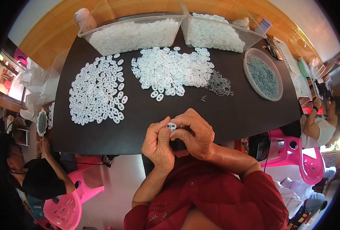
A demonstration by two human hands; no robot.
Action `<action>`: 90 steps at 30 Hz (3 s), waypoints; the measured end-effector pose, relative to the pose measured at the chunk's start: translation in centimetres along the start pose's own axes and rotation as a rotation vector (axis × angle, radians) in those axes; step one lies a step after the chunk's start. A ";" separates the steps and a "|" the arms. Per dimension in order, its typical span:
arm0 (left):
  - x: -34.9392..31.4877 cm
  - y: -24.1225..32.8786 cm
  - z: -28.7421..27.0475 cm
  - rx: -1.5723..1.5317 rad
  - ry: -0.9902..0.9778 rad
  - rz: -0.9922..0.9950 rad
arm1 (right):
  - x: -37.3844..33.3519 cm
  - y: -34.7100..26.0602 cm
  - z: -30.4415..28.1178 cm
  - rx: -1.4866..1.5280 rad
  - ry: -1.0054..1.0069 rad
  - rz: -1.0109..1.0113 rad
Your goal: Manually joining small white and grey plastic components by hand.
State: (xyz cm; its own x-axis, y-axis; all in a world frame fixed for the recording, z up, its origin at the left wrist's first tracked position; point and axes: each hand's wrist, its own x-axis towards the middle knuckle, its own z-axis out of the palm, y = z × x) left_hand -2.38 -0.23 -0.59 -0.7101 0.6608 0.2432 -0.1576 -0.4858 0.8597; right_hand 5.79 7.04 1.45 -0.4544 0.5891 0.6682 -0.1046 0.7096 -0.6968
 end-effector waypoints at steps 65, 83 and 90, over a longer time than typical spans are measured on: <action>-0.5 -0.2 0.8 0.220 0.031 0.326 | -0.2 0.2 1.6 -0.133 0.053 -0.266; -0.2 -0.6 0.9 0.316 0.030 0.403 | -0.9 0.4 1.7 -0.089 0.063 -0.255; 0.4 2.9 0.8 0.109 0.075 -0.020 | 1.1 -1.0 0.6 -0.120 -0.031 -0.224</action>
State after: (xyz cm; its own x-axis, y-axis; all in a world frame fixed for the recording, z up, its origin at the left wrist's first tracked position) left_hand -2.58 -0.92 2.37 -0.7574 0.6233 0.1944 -0.1000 -0.4049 0.9089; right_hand 4.89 6.82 2.72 -0.4584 0.4014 0.7929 -0.1003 0.8631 -0.4949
